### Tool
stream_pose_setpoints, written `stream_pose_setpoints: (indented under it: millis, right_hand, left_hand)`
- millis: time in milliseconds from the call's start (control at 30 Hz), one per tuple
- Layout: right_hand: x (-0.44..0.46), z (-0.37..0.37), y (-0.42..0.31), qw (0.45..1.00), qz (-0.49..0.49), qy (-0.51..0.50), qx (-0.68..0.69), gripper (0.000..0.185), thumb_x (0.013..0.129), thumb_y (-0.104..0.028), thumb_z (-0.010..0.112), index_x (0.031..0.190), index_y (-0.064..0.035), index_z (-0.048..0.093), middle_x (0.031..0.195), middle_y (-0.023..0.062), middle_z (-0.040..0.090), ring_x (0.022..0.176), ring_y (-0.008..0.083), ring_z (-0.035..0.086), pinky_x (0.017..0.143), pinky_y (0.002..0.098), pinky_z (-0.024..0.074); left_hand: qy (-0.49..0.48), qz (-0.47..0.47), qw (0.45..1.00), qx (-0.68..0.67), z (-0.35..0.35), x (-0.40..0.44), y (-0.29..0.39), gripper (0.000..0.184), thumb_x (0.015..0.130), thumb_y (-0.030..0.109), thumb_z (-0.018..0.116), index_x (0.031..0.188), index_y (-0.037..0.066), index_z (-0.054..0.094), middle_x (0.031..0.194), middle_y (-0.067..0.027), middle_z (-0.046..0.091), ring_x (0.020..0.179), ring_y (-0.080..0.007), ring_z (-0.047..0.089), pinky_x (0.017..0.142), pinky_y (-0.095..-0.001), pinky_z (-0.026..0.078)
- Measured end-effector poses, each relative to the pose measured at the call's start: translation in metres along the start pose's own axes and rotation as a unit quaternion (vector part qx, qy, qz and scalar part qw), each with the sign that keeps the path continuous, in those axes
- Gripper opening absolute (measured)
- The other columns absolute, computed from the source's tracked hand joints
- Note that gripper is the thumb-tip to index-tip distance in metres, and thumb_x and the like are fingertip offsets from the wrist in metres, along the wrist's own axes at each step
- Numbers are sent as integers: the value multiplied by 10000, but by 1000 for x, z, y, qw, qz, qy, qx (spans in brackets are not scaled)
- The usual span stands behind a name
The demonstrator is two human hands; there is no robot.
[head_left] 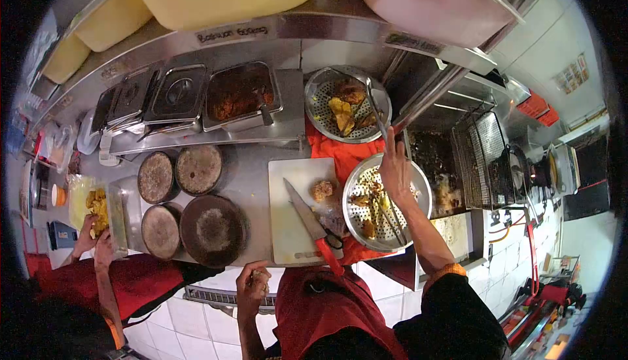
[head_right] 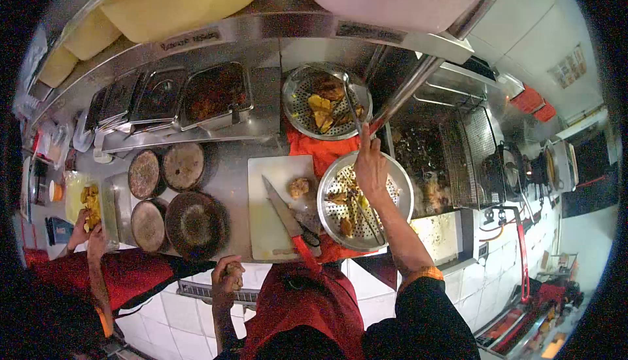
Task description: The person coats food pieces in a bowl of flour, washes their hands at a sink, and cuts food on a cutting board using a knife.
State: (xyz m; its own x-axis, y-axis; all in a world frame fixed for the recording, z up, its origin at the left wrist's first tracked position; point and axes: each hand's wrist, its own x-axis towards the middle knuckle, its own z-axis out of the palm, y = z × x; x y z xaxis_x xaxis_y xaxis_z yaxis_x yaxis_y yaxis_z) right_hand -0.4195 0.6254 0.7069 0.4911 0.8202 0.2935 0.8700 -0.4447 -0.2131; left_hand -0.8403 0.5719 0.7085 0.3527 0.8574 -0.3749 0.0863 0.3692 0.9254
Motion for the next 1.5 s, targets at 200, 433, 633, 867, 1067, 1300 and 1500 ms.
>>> stream_pose_setpoints:
  millis: [200,433,633,867,1067,1300,1500]
  right_hand:
    - [-2,-5,11,996,-59,62,-31,807,701,46,546,1433,-97,238,878,180,471,578,353,547,454,432,450]
    - [-86,-69,32,994,-63,45,-71,798,692,32,536,1432,-112,273,896,154,498,602,268,562,429,352,462]
    - [-212,-168,80,998,57,-1,-22,733,709,-19,581,1394,-173,368,773,85,452,564,230,522,428,368,439]
    - [-253,-135,167,969,244,-33,-2,642,826,-53,543,1411,-151,296,843,145,500,565,343,545,456,434,456]
    - [-191,-3,222,946,294,34,134,795,706,30,552,1422,-56,218,1013,266,534,665,429,577,571,475,486]
    - [-130,44,221,870,393,23,297,570,745,-48,558,1295,2,414,1038,291,580,924,449,580,783,523,450]
    - [-119,73,216,728,518,-27,449,409,855,-204,555,1233,-50,531,947,216,644,893,347,625,826,412,459]
  left_hand:
    - [-13,-18,999,-30,1,5,-9,265,855,126,546,1096,17,562,798,-44,568,594,-71,468,509,-229,398]
    - [-80,-41,996,7,30,18,-12,289,827,170,545,1067,10,555,816,-56,572,609,-95,495,531,-232,429]
    - [-176,-78,977,90,72,20,-10,174,829,131,518,957,19,553,804,-53,564,592,-82,486,522,-214,417]
    - [-190,-108,970,107,145,6,5,119,833,61,502,940,27,541,809,-51,566,577,-72,477,502,-207,399]
    - [-168,-81,976,115,162,-26,-4,123,839,74,516,948,25,545,810,-59,579,585,-67,485,493,-204,400]
    - [-90,-86,988,95,162,-65,-20,172,819,102,469,948,29,556,812,-61,585,601,-73,501,481,-205,416]
    - [-83,-89,989,81,165,-71,-26,207,800,154,516,958,29,564,831,-53,591,624,-74,511,488,-202,414]
